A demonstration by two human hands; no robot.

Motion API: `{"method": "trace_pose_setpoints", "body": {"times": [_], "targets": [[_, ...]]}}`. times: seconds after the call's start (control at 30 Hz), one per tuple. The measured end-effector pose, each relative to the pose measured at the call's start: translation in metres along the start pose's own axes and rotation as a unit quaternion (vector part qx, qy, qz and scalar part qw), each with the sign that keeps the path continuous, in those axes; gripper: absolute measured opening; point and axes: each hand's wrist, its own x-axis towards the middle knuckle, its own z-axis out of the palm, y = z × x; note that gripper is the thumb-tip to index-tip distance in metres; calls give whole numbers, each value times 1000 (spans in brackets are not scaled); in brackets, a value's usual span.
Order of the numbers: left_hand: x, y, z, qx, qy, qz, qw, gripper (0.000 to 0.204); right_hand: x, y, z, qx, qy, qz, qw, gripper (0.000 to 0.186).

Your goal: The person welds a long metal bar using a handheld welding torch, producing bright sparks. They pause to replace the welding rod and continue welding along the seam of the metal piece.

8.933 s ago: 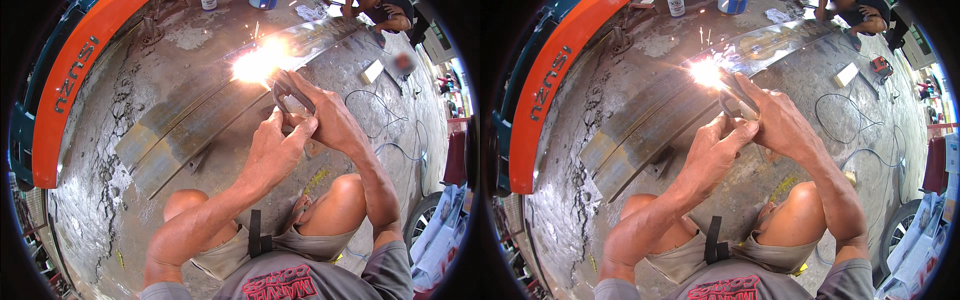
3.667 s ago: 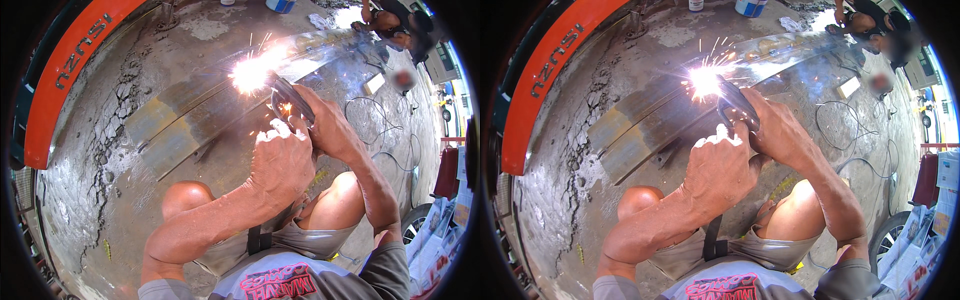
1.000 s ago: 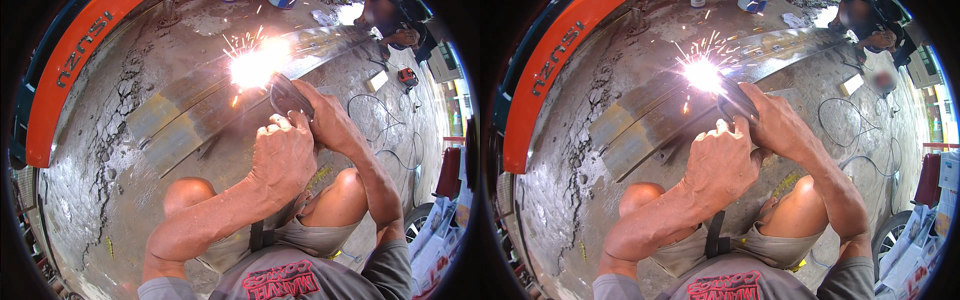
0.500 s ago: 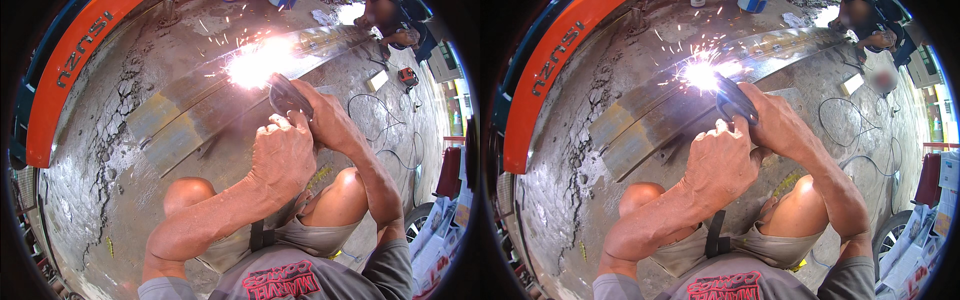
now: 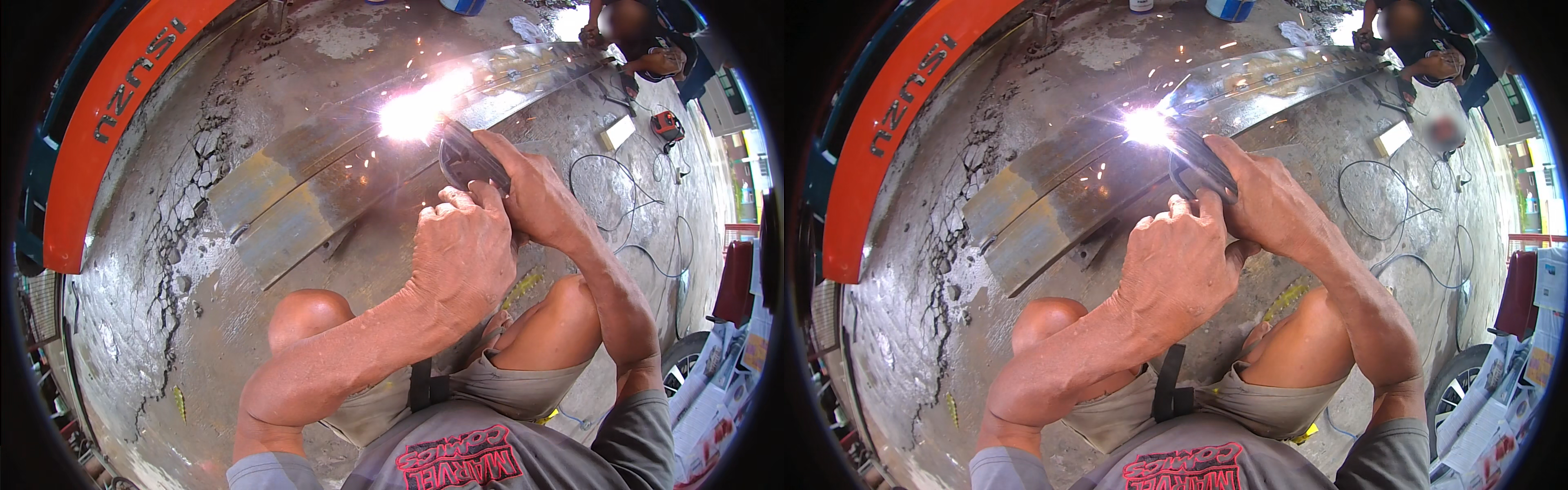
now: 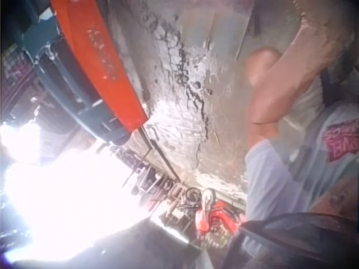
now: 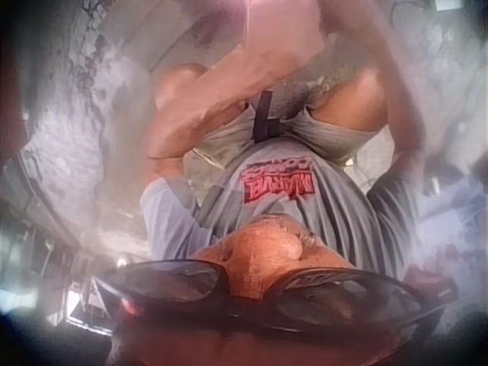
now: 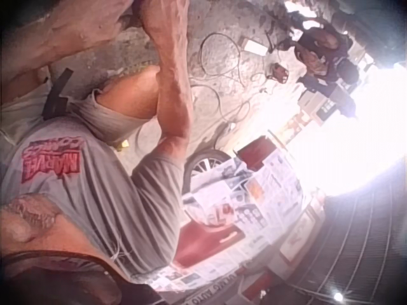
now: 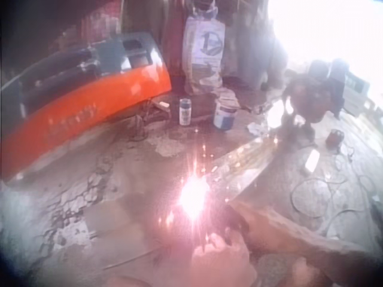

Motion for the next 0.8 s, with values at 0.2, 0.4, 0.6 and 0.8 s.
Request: {"method": "trace_pose_setpoints", "body": {"times": [0.2, 0.4, 0.6, 0.8], "targets": [[-1, -2, 1, 0, 9, 1, 1000, 58, 1, 4, 2, -2, -7, 3, 1000, 58], [1, -1, -1, -6, -7, 2, 1000, 57, 2, 5, 2, 3, -4, -5, 1000, 59], [-1, -4, 4, 23, 16, 4, 1000, 57, 4, -3, 2, -10, -15, 19, 1000, 60], [-1, -3, 5, 22, 22, 9, 999, 55, 3, 4, 3, 4, -9, -3, 1000, 59]]}}
